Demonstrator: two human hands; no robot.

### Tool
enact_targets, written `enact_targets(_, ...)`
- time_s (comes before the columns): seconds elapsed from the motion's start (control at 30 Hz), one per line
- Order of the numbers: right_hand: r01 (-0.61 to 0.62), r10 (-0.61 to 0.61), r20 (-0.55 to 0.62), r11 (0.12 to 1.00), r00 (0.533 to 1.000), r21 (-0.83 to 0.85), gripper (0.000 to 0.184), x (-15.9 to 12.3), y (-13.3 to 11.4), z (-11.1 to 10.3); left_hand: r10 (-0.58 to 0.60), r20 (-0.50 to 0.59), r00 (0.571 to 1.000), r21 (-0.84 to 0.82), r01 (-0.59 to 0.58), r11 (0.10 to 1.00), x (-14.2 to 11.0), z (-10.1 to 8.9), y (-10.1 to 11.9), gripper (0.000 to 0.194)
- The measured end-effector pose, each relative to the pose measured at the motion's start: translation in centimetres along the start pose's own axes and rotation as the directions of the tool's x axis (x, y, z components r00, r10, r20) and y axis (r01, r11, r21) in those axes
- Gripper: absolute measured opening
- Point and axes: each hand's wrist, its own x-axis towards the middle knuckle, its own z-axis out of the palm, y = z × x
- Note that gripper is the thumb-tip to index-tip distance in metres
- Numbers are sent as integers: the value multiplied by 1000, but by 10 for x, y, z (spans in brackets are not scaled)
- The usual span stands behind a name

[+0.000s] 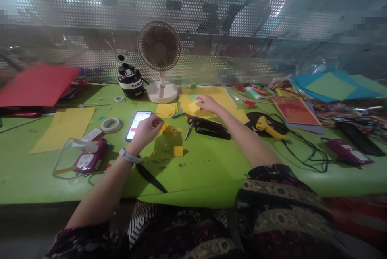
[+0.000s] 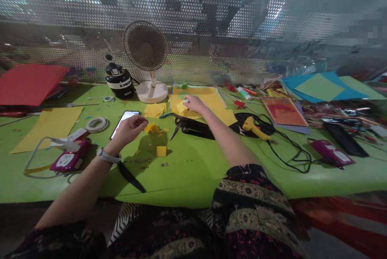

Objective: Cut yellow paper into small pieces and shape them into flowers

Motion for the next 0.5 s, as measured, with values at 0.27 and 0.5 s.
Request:
enact_targets(0.27,-48,37,-115,994,993,-93,42,-10,1,-6,13,-3,1000,24,-13,1000,1,3,-5,30)
enact_targets(0.5,-133,84,-184,953,979,-272,33,-55,62,-64,5,-39,999,-2,-5,1000,1,-1,-5,28)
